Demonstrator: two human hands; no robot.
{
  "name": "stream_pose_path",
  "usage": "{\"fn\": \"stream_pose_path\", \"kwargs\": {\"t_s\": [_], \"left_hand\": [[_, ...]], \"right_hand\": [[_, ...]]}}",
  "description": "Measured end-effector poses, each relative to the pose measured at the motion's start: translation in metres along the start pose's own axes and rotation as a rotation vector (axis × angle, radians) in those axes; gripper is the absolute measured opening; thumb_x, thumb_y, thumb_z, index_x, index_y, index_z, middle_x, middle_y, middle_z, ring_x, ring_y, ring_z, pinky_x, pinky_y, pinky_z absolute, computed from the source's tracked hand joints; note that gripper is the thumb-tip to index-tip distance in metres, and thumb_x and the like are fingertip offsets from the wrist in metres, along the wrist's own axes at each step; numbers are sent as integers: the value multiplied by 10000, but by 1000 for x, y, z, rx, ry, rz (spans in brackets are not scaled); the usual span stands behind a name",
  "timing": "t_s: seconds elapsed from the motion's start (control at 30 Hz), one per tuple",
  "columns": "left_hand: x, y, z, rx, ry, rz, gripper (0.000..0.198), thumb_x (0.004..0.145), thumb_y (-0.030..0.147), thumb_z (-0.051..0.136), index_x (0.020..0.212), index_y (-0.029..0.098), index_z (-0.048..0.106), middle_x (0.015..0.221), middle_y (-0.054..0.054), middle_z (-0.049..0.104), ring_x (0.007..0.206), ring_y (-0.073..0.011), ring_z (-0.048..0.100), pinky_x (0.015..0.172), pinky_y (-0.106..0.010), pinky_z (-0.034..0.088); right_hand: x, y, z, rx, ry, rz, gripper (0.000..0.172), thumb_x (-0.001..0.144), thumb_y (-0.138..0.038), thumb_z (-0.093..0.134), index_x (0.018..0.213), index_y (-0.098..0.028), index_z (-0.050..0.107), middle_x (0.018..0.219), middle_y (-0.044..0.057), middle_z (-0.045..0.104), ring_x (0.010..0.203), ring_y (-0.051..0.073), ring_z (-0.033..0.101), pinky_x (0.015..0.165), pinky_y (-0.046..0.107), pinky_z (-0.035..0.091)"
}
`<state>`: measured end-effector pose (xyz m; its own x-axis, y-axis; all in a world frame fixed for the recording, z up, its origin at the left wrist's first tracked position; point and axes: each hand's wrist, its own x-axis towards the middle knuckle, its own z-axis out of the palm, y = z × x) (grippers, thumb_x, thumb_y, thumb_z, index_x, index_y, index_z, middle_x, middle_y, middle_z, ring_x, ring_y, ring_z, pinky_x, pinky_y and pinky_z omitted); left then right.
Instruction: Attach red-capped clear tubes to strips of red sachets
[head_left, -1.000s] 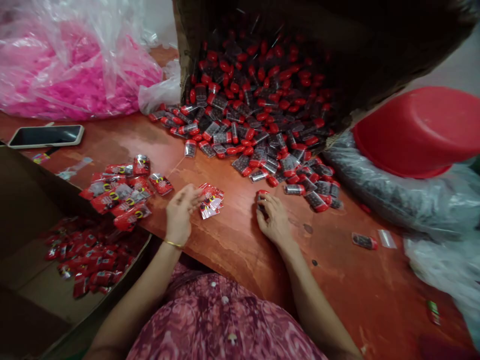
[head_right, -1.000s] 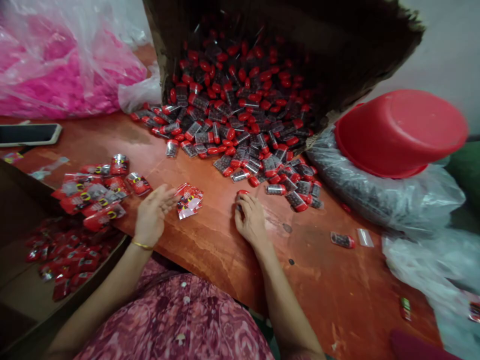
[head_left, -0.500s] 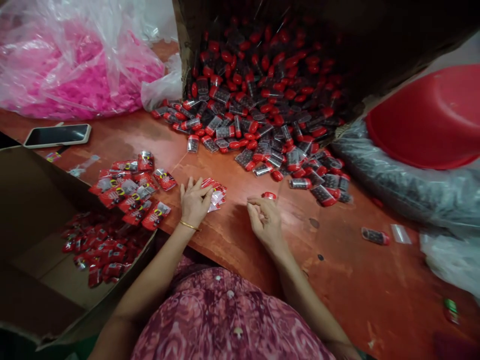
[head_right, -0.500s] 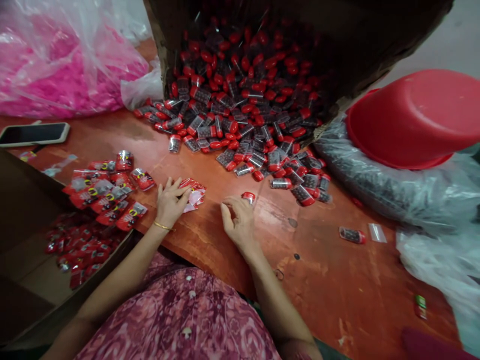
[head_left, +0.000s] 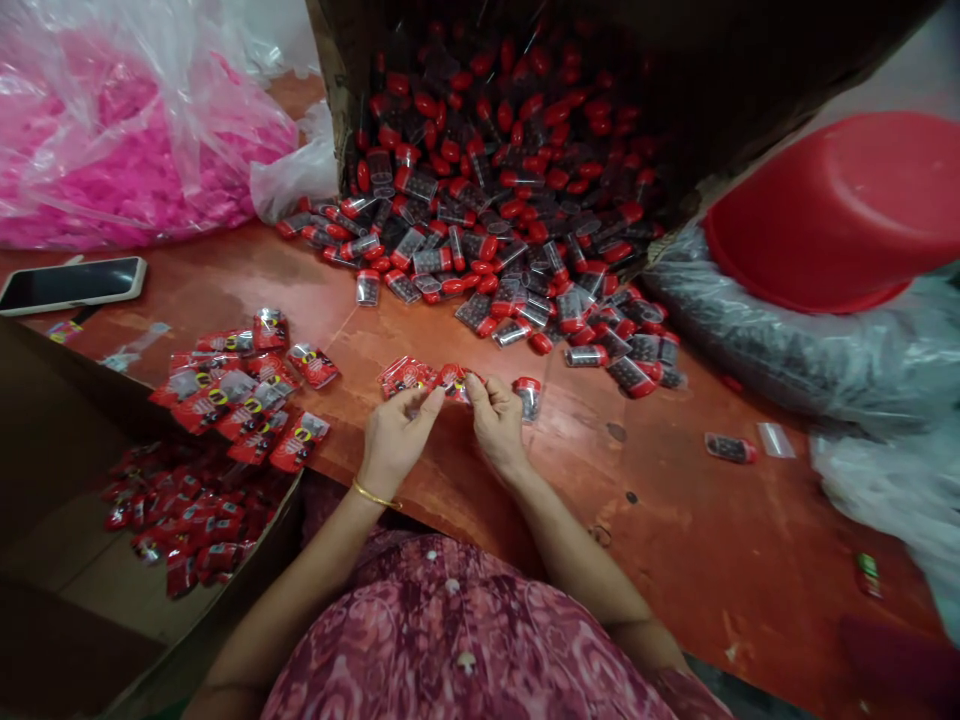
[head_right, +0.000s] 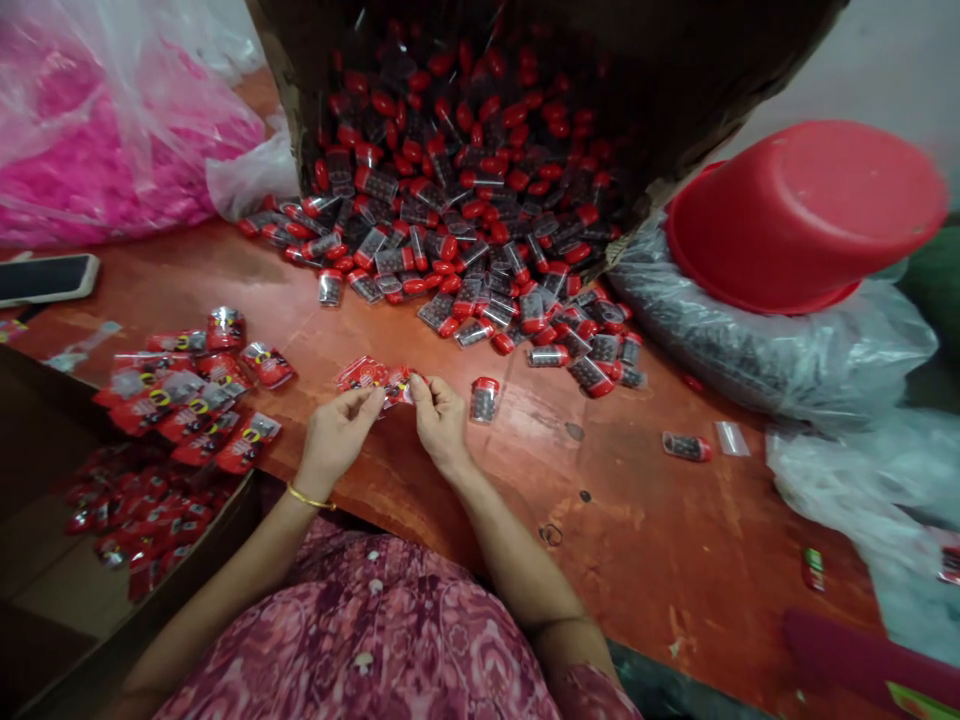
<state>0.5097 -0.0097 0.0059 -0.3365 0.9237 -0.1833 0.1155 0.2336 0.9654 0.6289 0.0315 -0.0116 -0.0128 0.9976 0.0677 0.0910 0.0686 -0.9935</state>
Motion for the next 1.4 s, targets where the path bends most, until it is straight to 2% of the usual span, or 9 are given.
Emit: {"fn": "stream_pose_path", "kwargs": {"t_s": [0.1,0.3,0.5,0.6,0.73,0.93,1.03,1.27,1.4], "left_hand": [[-3,1,8,-220,-90,-140,335,617,488,714,632,155,685,592,-1,656,579,-128,562,586,-242,442],[2,8,21,-569,-31,-309,400,423,438,824,635,134,673,618,-8,671,546,-83,550,552,-202,424],[8,8,14,-600,-8,-428,411,386,404,847,641,142,659,633,7,680,578,-80,590,548,-184,437],[9,9,18,-621,-45,-480,401,393,398,846,623,145,637,611,16,670,559,-76,588,535,-184,433],[9,8,22,-627,-80,-521,360,455,373,834,651,151,629,630,15,674,563,-81,599,548,-194,443],[11,4,12,-664,-81,-551,320,516,356,816,677,157,623,620,18,662,583,-96,619,566,-207,456],[11,7,10,-713,-121,-579,314,537,357,807,705,157,633,620,9,665,604,-111,634,553,-205,453],[6,11,13,-675,-177,-558,361,478,386,828,673,139,651,603,9,664,540,-87,596,545,-199,457],[3,12,12,-607,-176,-480,356,449,405,832,579,139,634,562,19,642,518,-79,569,558,-205,452]], "right_hand": [[-6,3,0,-51,28,-64,341,820,-427,487,576,-190,486,521,-52,430,509,88,391,498,218,337],[-16,1,-9,-160,-89,-102,304,873,-404,411,778,-185,599,707,11,610,658,136,546,626,254,435],[-10,4,-68,-1067,144,40,443,853,-487,435,977,-97,604,919,173,613,872,281,544,743,387,398],[-9,17,-82,-1289,123,91,422,835,-450,481,971,-71,607,935,212,600,881,315,527,722,392,381],[-13,32,-82,-1234,76,-63,371,856,-383,448,1009,-78,593,904,184,617,855,290,525,743,383,384],[-16,41,-87,-1205,77,-196,430,845,-380,471,1178,-117,540,1126,192,597,952,294,520,809,416,393],[-15,35,-93,-1062,15,-180,335,839,-270,421,1079,-113,594,983,173,646,856,262,556,771,395,424],[-33,-11,-81,-210,-259,94,272,806,-363,484,942,-167,614,518,-36,534,402,111,469,421,235,385],[-37,-26,-68,-105,-236,143,187,737,-328,557,834,-181,621,488,-56,506,362,78,421,368,203,331]]}}
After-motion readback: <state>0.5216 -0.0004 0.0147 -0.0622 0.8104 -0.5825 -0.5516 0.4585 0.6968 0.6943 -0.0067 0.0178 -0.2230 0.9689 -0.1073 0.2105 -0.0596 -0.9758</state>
